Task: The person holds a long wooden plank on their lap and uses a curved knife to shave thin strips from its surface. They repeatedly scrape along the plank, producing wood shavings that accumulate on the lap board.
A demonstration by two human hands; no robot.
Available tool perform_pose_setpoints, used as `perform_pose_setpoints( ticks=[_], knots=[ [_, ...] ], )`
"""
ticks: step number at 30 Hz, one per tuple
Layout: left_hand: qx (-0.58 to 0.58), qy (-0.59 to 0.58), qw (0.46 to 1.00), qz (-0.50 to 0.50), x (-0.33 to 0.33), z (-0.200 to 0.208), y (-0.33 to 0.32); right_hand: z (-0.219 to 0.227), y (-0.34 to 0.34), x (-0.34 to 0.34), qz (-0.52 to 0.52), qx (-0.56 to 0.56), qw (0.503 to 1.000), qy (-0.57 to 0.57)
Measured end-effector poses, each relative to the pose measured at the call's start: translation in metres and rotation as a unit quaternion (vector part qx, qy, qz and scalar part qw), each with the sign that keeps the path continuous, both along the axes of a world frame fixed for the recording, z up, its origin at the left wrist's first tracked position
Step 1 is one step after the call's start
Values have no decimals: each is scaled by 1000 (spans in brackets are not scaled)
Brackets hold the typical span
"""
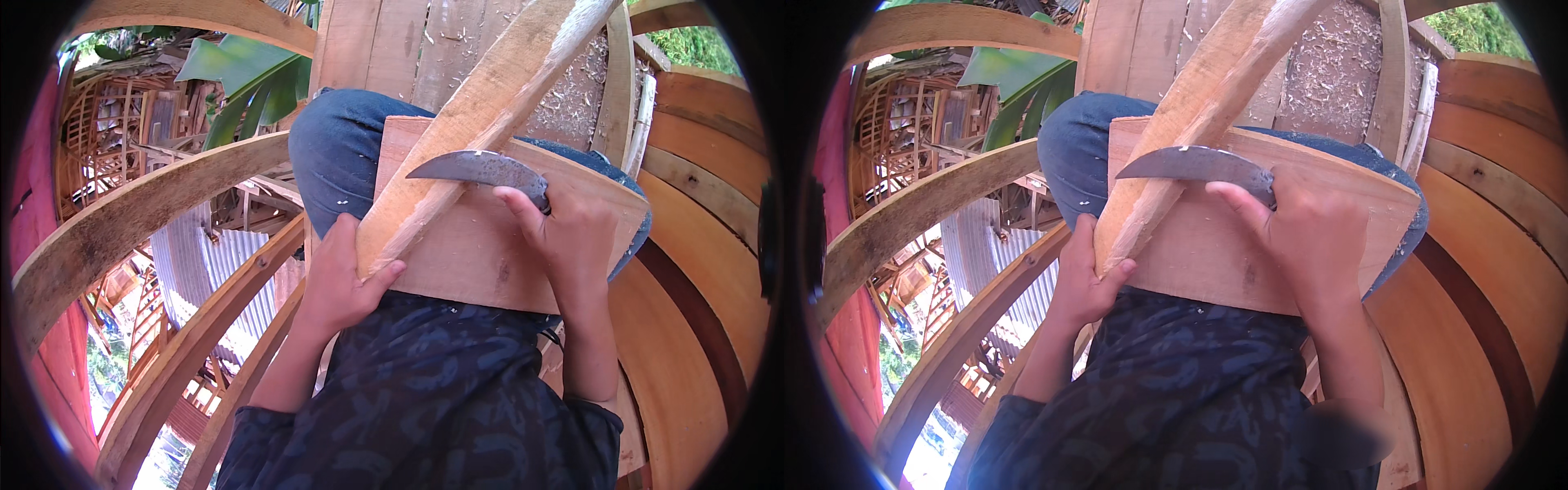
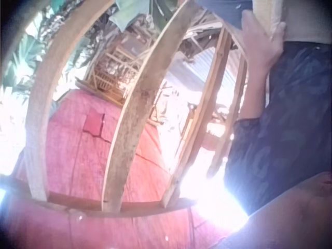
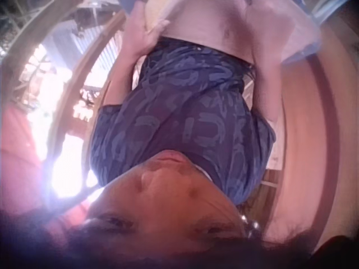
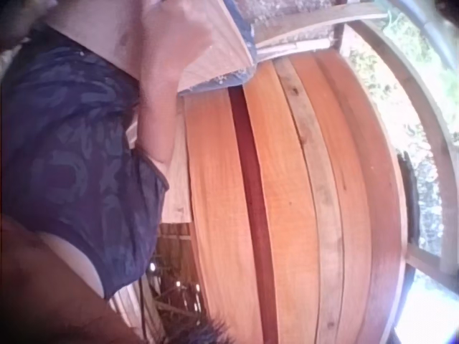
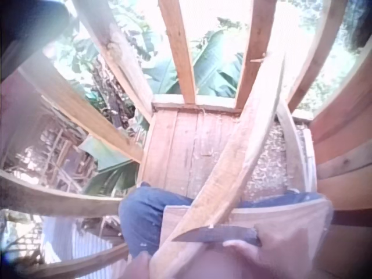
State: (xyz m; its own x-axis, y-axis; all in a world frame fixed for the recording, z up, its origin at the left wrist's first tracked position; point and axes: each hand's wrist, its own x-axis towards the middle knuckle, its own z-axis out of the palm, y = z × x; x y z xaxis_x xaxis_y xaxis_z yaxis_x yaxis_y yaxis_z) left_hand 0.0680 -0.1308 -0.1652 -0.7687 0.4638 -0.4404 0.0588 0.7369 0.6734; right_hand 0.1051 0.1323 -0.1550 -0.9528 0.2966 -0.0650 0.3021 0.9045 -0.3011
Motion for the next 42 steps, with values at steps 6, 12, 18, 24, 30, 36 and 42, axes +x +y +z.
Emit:
perform_pose_setpoints(
  ticks=[6,12,18,24,30,36,42],
  knots=[
    [3,38,999,-16,4,-4,-3,-3,100,-9,-276,-54,955,94],
    [15,-2,1000,16,4,-2,3,7,9,23,-15,-30,999,-3],
    [22,-6,1000,19,2,-1,3,1,-7,13,38,-20,999,3],
    [25,-6,1000,18,2,1,4,-4,-2,11,39,7,998,45],
    [26,-21,999,24,0,2,4,-5,0,8,30,54,997,41],
    [35,5,999,13,-2,-2,5,-10,3,10,17,68,996,53],
    [29,29,999,-14,1,-6,-1,5,109,6,-307,-54,944,112]
  ],
)
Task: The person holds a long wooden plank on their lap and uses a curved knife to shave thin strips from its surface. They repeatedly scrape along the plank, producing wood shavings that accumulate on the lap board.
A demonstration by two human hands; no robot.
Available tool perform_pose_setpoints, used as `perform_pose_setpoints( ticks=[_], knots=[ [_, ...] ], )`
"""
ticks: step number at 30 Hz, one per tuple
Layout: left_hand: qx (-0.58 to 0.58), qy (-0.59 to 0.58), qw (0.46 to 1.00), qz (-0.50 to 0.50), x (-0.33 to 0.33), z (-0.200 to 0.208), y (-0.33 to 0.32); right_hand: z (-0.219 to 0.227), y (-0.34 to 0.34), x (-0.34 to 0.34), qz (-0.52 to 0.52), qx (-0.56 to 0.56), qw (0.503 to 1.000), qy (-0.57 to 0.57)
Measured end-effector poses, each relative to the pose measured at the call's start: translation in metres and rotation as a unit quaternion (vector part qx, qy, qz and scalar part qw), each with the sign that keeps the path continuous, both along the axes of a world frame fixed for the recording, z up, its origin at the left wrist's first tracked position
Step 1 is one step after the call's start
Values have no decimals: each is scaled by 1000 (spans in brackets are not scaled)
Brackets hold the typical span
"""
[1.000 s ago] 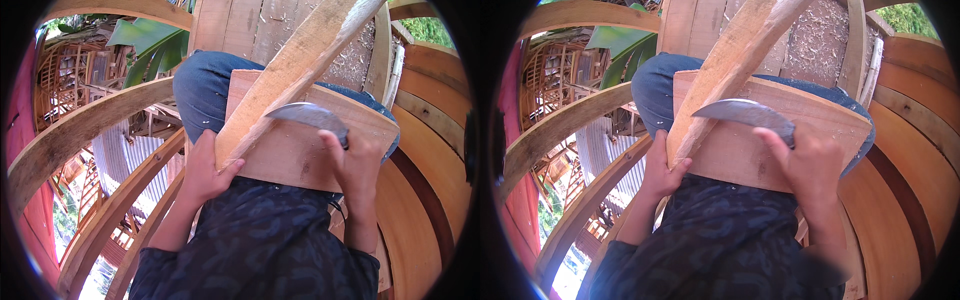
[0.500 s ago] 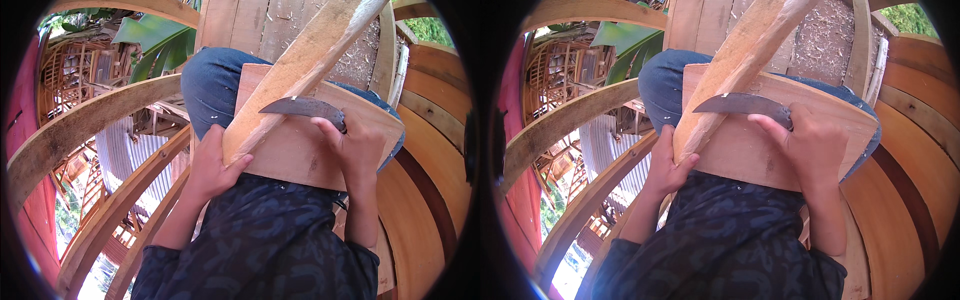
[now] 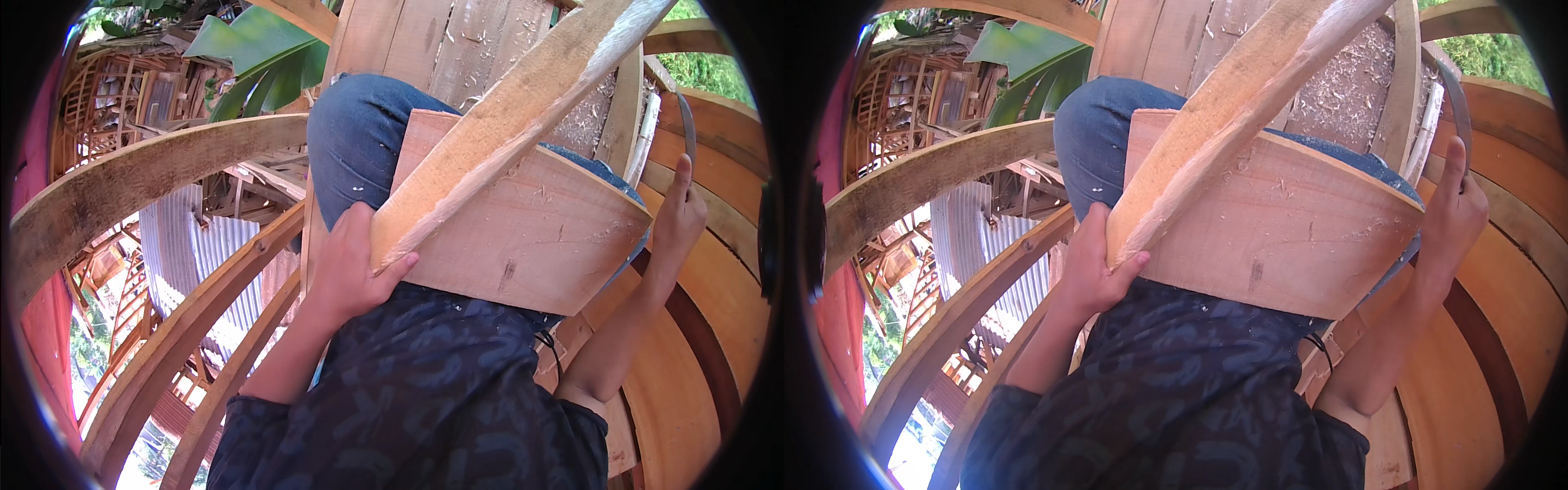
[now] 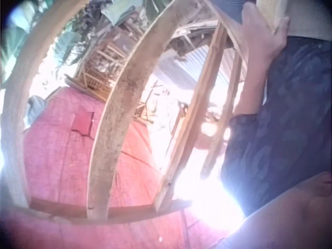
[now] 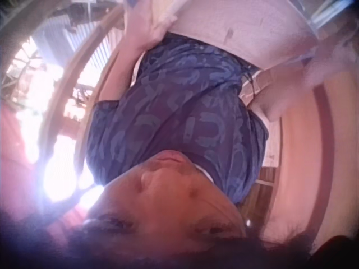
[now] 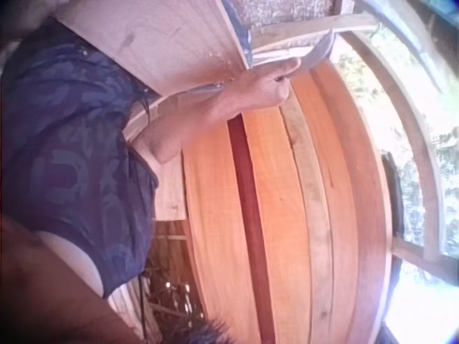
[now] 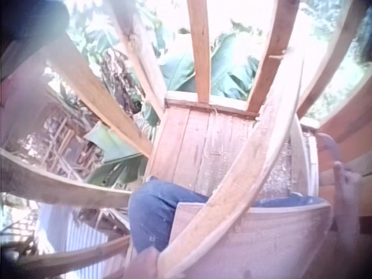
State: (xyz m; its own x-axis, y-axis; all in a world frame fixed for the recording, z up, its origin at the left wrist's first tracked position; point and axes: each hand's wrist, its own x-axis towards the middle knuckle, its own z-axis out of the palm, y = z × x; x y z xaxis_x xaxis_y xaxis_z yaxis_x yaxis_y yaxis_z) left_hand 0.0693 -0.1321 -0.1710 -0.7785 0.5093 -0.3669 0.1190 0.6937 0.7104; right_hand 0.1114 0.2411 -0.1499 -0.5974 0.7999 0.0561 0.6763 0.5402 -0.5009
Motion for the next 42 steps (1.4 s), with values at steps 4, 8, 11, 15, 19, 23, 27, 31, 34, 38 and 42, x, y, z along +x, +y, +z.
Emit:
perform_pose_setpoints(
  ticks=[4,8,11,15,19,23,27,31,34,38,42],
  knots=[
    [-23,14,1000,13,5,-4,1,22,-51,2,133,-11,989,-61],
    [-25,39,999,17,8,-1,8,5,-125,8,352,64,926,-119],
    [-37,62,997,24,11,0,7,-2,-130,5,338,19,933,-120],
    [-42,68,996,25,10,1,8,-4,-118,-1,362,91,922,-105],
    [-38,62,997,27,8,5,10,-6,-111,-3,364,113,919,-103],
    [-43,37,998,30,6,5,10,-8,-102,-4,351,140,919,-110],
    [-29,34,998,32,5,3,10,-10,-100,-4,339,130,927,-95],
    [-29,65,997,21,10,-3,3,-14,-30,-13,16,10,997,-78],
    [-29,87,996,1,11,-4,4,7,10,-1,12,31,996,-86],
    [-40,60,997,14,10,0,8,20,-56,13,133,0,986,-97],
    [-58,111,992,7,14,2,10,14,-123,3,323,14,941,-98]
  ],
)
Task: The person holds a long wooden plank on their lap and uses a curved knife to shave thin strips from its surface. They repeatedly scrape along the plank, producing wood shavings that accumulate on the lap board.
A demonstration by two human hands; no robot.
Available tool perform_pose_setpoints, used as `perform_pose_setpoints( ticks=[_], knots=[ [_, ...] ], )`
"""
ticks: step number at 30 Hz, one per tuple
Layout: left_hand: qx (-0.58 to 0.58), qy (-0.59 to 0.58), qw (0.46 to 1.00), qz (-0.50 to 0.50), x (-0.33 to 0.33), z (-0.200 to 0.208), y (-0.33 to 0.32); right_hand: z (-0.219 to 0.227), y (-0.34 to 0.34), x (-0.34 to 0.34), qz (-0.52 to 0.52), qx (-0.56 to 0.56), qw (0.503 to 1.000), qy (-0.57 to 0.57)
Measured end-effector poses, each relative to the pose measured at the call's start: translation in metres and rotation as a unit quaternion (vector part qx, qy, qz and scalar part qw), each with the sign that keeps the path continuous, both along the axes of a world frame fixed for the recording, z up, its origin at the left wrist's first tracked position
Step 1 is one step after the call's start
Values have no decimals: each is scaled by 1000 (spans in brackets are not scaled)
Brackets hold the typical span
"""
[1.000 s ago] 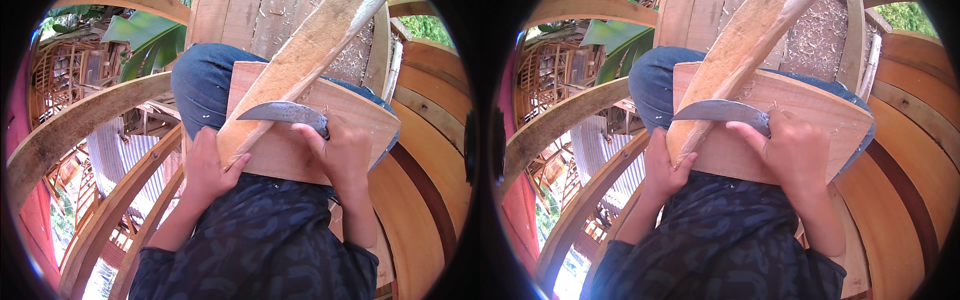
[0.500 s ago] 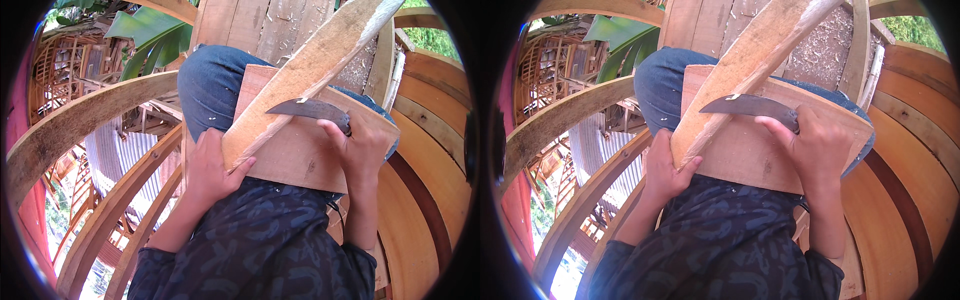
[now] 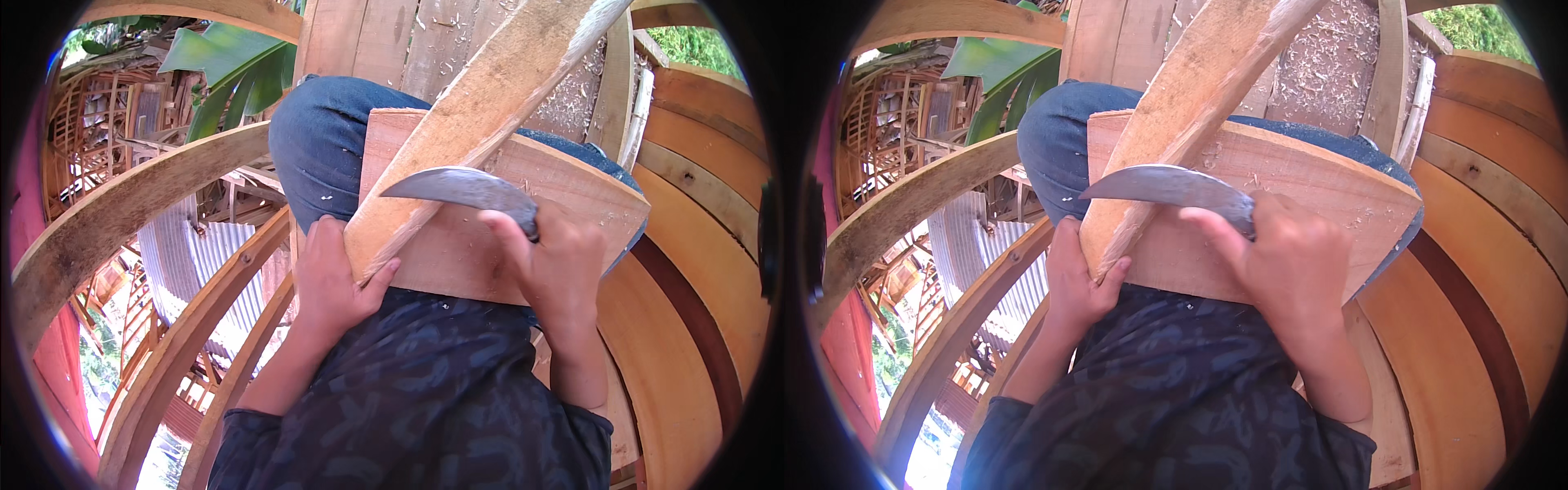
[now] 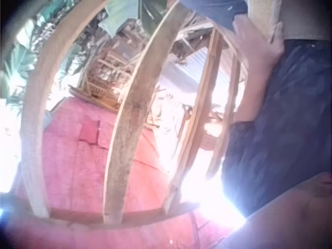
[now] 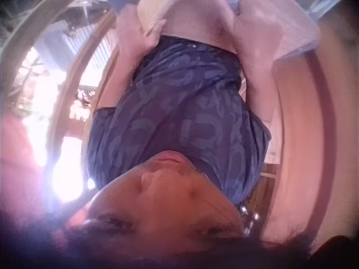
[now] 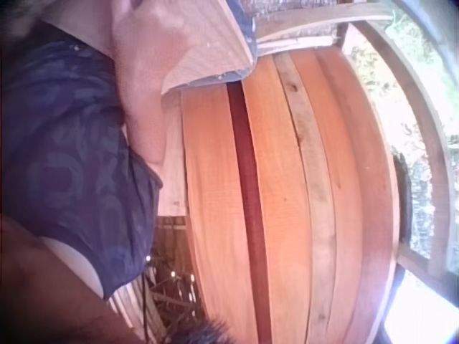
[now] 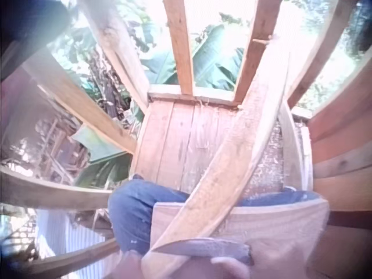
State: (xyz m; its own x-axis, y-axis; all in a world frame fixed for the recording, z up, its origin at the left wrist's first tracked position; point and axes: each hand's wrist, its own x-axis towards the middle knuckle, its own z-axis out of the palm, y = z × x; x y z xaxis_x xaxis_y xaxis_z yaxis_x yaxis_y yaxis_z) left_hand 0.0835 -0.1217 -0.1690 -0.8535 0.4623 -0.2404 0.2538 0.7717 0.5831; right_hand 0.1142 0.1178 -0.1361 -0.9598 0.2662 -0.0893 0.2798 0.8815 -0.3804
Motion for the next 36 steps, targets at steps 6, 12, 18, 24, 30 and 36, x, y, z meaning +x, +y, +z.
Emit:
perform_pose_setpoints(
  ticks=[6,12,18,24,30,36],
  knots=[
    [-18,51,999,4,6,1,4,-10,7,0,30,67,997,-3],
    [-12,47,999,7,4,1,6,-10,21,-4,14,102,995,-13],
    [-22,28,999,-4,2,1,-2,-8,145,7,-327,43,944,5],
    [0,-33,999,11,0,2,-2,11,72,17,-225,-13,974,23],
    [53,-77,995,12,-8,3,-2,-10,-3,0,26,3,1000,17],
    [42,-101,994,32,-8,8,-2,-14,16,-8,57,78,995,37]
  ],
)
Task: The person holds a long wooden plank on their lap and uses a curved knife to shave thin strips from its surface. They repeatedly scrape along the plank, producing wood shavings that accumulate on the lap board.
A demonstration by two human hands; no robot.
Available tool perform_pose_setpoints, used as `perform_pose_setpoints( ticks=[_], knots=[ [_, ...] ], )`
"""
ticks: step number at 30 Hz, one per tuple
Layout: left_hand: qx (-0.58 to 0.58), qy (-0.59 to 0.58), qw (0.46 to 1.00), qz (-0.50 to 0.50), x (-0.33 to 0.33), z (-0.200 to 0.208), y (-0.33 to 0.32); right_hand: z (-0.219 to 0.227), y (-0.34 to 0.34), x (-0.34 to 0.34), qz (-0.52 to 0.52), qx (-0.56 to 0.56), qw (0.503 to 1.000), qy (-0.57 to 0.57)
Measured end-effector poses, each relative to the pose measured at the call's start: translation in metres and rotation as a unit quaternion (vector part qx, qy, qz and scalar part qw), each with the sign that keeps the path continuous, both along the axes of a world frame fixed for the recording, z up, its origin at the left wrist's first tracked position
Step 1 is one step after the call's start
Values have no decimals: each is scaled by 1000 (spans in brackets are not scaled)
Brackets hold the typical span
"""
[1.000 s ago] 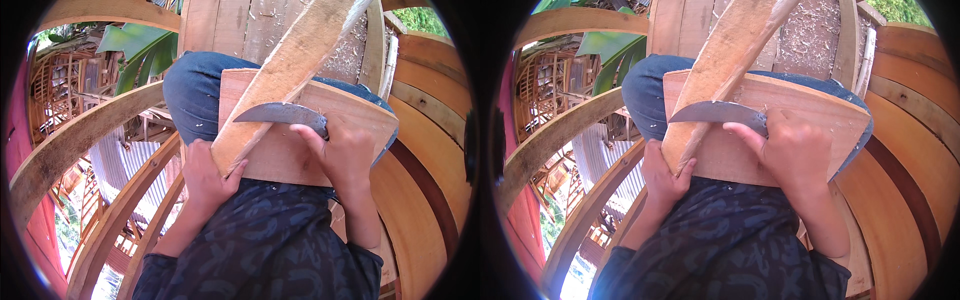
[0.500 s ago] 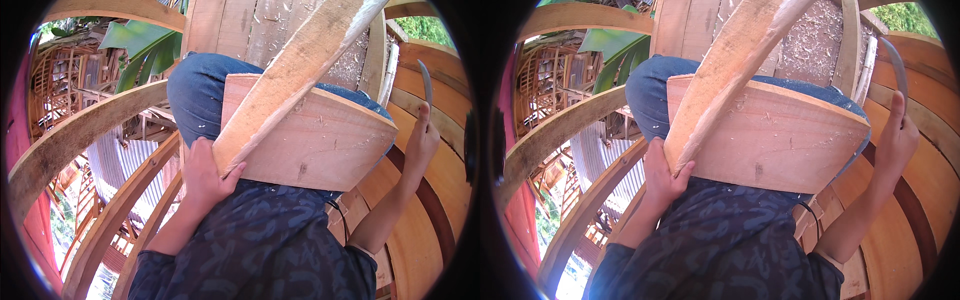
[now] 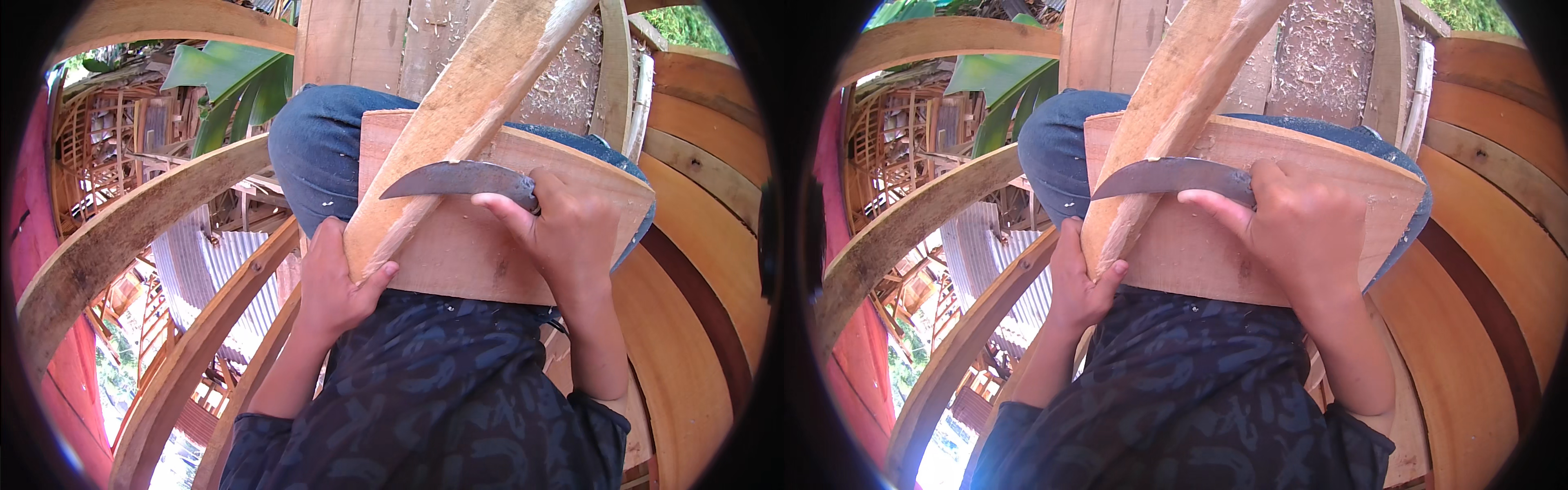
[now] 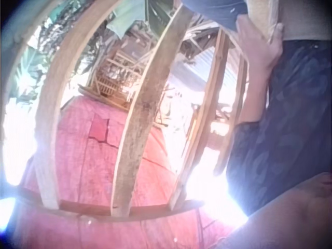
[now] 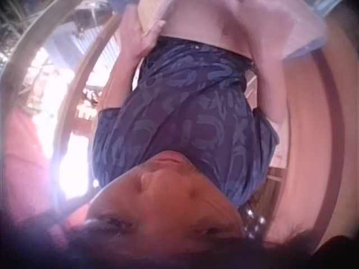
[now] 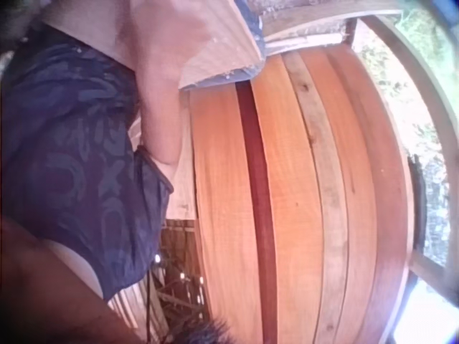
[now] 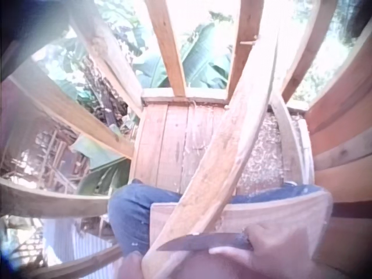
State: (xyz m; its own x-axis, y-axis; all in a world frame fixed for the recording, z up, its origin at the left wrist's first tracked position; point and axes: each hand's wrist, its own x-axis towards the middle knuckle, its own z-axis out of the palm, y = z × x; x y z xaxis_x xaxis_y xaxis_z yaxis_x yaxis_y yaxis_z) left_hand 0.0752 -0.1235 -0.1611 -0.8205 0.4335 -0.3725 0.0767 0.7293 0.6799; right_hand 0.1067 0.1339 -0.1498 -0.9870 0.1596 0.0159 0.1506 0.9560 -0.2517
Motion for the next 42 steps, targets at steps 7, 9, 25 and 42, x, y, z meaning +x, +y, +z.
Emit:
perform_pose_setpoints(
  ticks=[7,9,25,42],
  knots=[
    [10,-22,1000,3,-3,0,2,-4,5,-1,-33,-3,999,17],
    [9,-17,1000,-5,-4,-1,0,-7,17,-3,-106,16,994,33],
    [50,-75,995,-41,-15,11,-9,20,-16,-1,-37,-99,994,-21],
    [72,-147,986,-12,-22,12,-9,26,9,17,-99,-56,993,-13]
  ],
)
